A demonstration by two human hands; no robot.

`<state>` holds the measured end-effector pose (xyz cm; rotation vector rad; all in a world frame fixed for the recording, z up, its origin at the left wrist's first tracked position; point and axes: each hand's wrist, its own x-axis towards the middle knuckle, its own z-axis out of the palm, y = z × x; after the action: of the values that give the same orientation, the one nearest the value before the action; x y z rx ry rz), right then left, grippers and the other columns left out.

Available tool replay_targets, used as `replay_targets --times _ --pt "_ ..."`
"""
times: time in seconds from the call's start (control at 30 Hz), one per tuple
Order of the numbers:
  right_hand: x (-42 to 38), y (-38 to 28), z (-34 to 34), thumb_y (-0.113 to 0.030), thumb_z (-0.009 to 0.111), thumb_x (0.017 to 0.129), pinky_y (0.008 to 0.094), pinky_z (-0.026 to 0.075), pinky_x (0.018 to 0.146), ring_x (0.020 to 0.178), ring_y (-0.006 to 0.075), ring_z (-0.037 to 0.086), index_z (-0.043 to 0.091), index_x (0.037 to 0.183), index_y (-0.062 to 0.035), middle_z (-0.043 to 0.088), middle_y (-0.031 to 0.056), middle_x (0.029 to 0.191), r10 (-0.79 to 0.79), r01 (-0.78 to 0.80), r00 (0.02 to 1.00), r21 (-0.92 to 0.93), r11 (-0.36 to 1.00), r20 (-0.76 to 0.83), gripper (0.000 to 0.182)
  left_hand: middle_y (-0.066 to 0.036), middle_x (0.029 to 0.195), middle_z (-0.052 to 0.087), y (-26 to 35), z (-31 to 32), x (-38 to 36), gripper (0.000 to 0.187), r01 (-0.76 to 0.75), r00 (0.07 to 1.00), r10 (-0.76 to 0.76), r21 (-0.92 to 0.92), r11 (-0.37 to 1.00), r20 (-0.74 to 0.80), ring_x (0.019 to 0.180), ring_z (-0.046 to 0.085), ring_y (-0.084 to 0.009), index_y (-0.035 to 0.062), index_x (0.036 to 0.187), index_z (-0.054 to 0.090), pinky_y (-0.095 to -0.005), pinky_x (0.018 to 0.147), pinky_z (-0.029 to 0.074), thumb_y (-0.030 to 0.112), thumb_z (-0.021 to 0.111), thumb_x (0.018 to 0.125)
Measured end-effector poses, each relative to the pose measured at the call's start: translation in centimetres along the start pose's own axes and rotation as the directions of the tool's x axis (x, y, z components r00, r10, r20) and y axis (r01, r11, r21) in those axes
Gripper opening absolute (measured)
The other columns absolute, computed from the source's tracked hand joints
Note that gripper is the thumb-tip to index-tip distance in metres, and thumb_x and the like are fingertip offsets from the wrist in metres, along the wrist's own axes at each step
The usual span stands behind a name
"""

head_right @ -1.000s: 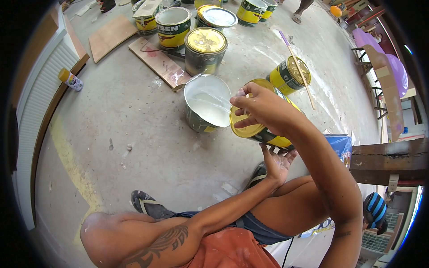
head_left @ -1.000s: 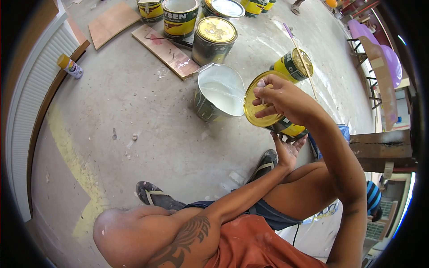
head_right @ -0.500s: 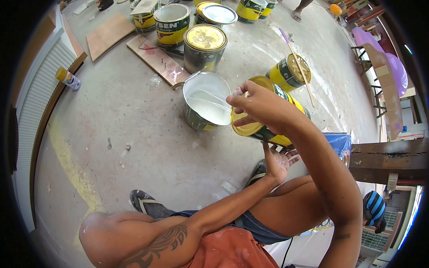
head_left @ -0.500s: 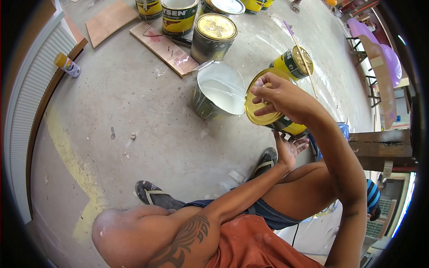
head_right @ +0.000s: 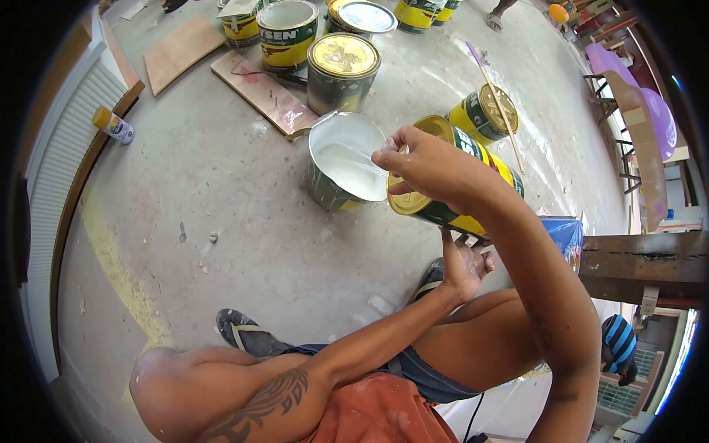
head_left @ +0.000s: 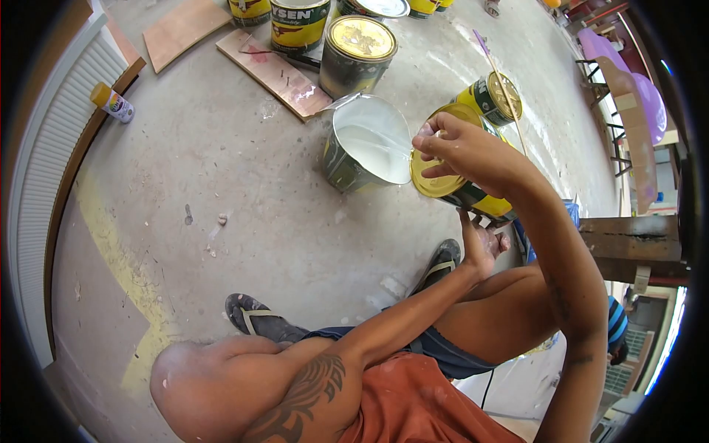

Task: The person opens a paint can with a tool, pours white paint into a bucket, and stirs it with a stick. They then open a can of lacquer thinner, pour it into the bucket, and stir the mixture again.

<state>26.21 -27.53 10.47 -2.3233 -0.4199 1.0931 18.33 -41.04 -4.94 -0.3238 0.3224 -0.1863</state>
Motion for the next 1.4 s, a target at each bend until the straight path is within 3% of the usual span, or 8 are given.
replay_targets --times 0.23,0.53,0.6,0.63,0.7,1.03,1.2,1.4 --pt "-0.2 -1.6 0.9 -0.042 0.06 0.095 0.0331 0.051 0.082 0.096 0.0212 0.07 0.052 0.126 -0.0004 0.065 0.0156 0.112 0.021 -0.021 1.0 -0.046 0.999 0.003 0.052 -0.01 0.112 0.056 -0.2 0.5 0.1 0.089 0.057 0.998 -0.055 -0.056 0.997 0.022 0.066 0.045 -0.018 0.0163 0.144 0.03 -0.031 0.06 0.038 0.085 0.029 0.087" --pt "0.0 -3.9 2.7 -0.045 0.06 0.097 0.0316 0.051 0.083 0.102 0.0245 0.069 0.053 0.12 -0.0017 0.061 0.0181 0.117 0.075 -0.07 0.996 -0.106 0.992 0.045 0.05 -0.003 0.135 0.055 0.2 1.1 0.2 0.085 0.111 0.994 -0.11 -0.084 0.99 0.019 0.116 0.055 -0.0191 0.0168 0.148 0.035 -0.0356 0.09 0.044 0.08 0.023 0.092" --pt "0.0 -4.4 2.9 -0.048 0.055 0.097 0.0347 0.05 0.079 0.092 0.0201 0.066 0.051 0.128 -0.002 0.068 0.0155 0.098 0.068 -0.06 0.997 -0.204 0.977 0.036 0.056 -0.005 0.135 0.055 0.6 1.6 0.0 0.082 0.145 0.986 -0.131 -0.138 0.98 0.105 0.118 0.055 -0.0216 0.014 0.142 0.044 -0.0376 0.097 0.044 0.077 0.024 0.094" --pt "0.3 -4.5 3.1 -0.048 0.055 0.097 0.0347 0.05 0.079 0.092 0.0201 0.066 0.051 0.128 -0.002 0.068 0.0155 0.098 0.072 -0.063 0.997 -0.206 0.977 0.034 0.056 -0.005 0.135 0.055 0.9 2.4 -0.2 0.082 0.147 0.985 -0.133 -0.141 0.979 0.106 0.118 0.055 -0.0216 0.014 0.142 0.044 -0.0376 0.097 0.044 0.077 0.024 0.094" --pt "0.8 -4.4 3.5 -0.05 0.054 0.097 0.0343 0.05 0.074 0.085 0.0198 0.065 0.051 0.128 -0.0038 0.067 0.0131 0.09 0.07 -0.058 0.997 -0.215 0.975 0.046 0.055 -0.005 0.113 0.056 1.1 3.9 -0.6 0.077 0.115 0.993 -0.105 -0.219 0.969 0.059 0.08 0.051 -0.0129 0.0194 0.143 0.029 -0.0261 0.058 0.036 0.078 0.019 0.093" --pt "0.9 -5.3 4.2 -0.05 0.052 0.097 0.0336 0.049 0.068 0.076 0.0194 0.063 0.051 0.125 -0.0047 0.065 0.0105 0.087 0.08 -0.066 0.996 -0.276 0.959 0.04 0.053 0.001 0.122 0.056 0.6 2.4 0.4 0.078 0.086 0.987 -0.068 -0.124 0.988 0.144 0.1 0.055 -0.009 0.0209 0.141 0.033 -0.0252 0.065 0.035 0.08 0.025 0.091" --pt "0.5 -6.3 4.4 -0.048 0.049 0.097 0.0362 0.049 0.072 0.08 0.0224 0.064 0.052 0.126 -0.0039 0.065 0.0114 0.089 0.088 -0.071 0.996 -0.34 0.938 0.033 0.053 -0.002 0.132 0.055 1.0 2.8 0.0 0.082 0.107 0.987 -0.084 -0.164 0.981 0.14 0.118 0.054 -0.0153 0.0191 0.144 0.035 -0.0317 0.092 0.042 0.081 0.024 0.091" --pt "1.0 -6.4 4.9 -0.046 0.047 0.099 0.0397 0.05 0.074 0.084 0.0273 0.067 0.053 0.127 -0.0013 0.068 0.0171 0.096 0.063 -0.048 0.998 -0.341 0.939 0.031 0.053 -0.007 0.143 0.049 1.5 3.4 -0.6 0.088 0.167 0.951 -0.095 -0.232 0.958 0.293 0.133 0.046 -0.024 0.0141 0.145 0.04 -0.0431 0.111 0.036 0.081 0.02 0.092"
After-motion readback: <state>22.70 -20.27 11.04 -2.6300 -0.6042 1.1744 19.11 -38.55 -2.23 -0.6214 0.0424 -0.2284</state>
